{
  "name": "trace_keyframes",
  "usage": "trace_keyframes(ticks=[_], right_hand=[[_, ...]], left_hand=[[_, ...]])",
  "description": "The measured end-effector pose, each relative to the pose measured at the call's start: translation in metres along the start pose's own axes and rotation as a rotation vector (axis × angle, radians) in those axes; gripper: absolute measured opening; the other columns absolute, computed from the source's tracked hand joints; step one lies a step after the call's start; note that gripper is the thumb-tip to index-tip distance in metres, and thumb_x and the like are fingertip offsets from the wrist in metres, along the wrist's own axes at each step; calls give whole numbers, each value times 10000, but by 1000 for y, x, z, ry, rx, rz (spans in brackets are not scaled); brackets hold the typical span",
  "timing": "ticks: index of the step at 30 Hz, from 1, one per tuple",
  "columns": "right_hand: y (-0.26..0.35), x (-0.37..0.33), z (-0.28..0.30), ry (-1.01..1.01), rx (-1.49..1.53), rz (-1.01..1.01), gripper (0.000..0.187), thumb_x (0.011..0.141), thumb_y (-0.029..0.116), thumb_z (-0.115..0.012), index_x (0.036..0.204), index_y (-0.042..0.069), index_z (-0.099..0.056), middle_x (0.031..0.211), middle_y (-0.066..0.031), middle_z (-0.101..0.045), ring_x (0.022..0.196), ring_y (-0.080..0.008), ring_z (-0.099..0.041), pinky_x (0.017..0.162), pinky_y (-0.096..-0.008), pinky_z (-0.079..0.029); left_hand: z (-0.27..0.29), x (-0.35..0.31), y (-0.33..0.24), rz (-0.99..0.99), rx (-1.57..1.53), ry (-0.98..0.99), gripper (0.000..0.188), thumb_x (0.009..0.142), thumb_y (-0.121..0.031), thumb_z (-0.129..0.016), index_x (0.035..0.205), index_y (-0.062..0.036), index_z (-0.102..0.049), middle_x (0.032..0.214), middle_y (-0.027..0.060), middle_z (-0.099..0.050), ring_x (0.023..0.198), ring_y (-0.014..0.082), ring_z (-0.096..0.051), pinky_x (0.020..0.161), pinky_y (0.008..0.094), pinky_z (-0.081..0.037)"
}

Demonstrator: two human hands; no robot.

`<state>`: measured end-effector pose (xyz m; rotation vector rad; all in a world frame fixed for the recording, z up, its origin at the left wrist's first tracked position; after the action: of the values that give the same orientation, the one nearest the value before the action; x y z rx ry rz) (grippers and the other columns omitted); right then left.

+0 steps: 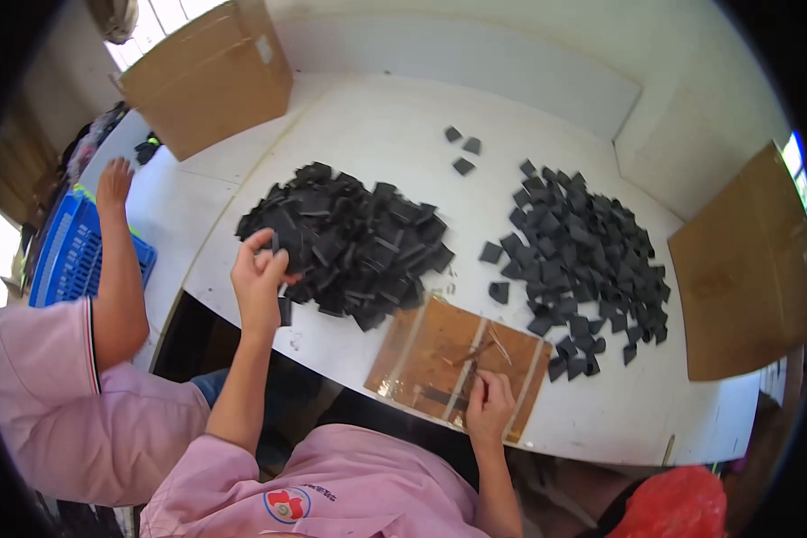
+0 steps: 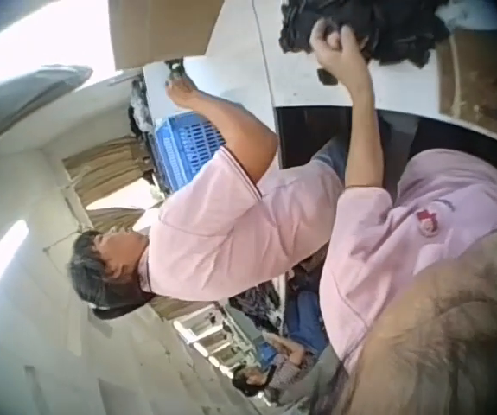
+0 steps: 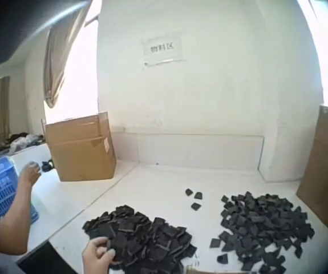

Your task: Manually sort and inspect small black plastic components on a table.

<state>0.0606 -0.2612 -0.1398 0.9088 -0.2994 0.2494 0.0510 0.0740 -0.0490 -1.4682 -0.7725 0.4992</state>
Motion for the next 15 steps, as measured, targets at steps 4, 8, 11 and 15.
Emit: trace_keyframes(ticks=[4, 8, 11, 15], right_hand=[[15, -7, 0, 55, 218, -58, 92, 740, -49, -536, 814, -8, -572, 703, -105, -524, 562, -190, -512, 508, -270, -401], [74, 0, 6, 115, 597, -55, 144, 752, -5, -542, 894, -17, -555, 761, -61, -552, 619, -157, -519, 596, -230, -419], [91, 8, 4, 145, 985, -385, 155, 777, 39, -546, 921, -18, -536, 804, -30, -561, 662, -126, -524, 638, -214, -420], [68, 7, 4, 299, 1023, -527, 125, 813, 92, -555, 894, -1, -535, 792, -9, -565, 685, -67, -512, 641, -194, -421]], left_hand=[[-42, -82, -15, 133, -116, 229, 359, 733, 64, -542, 1065, 21, -413, 705, 14, -542, 624, 61, -517, 570, 178, -433], [-55, -136, -18, -580, 299, 421, 486, 725, 81, -555, 1147, 75, -315, 735, 96, -596, 651, 103, -564, 637, 186, -433], [-67, -157, -2, -426, 194, 550, 556, 698, 86, -578, 1173, 95, -289, 740, 94, -596, 644, 100, -557, 646, 188, -422], [-82, -165, -1, -53, -18, 672, 497, 713, 27, -578, 1160, 43, -362, 806, 76, -580, 621, 108, -543, 572, 203, -427]])
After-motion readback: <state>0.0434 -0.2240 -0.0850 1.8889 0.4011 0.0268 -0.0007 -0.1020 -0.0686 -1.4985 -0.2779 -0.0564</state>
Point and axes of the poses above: each hand's wrist, its own x-axis towards the middle knuckle, its own z-axis out of the back of the hand, y = z × x, the point moved 4 cm from there along x, towards the middle knuckle
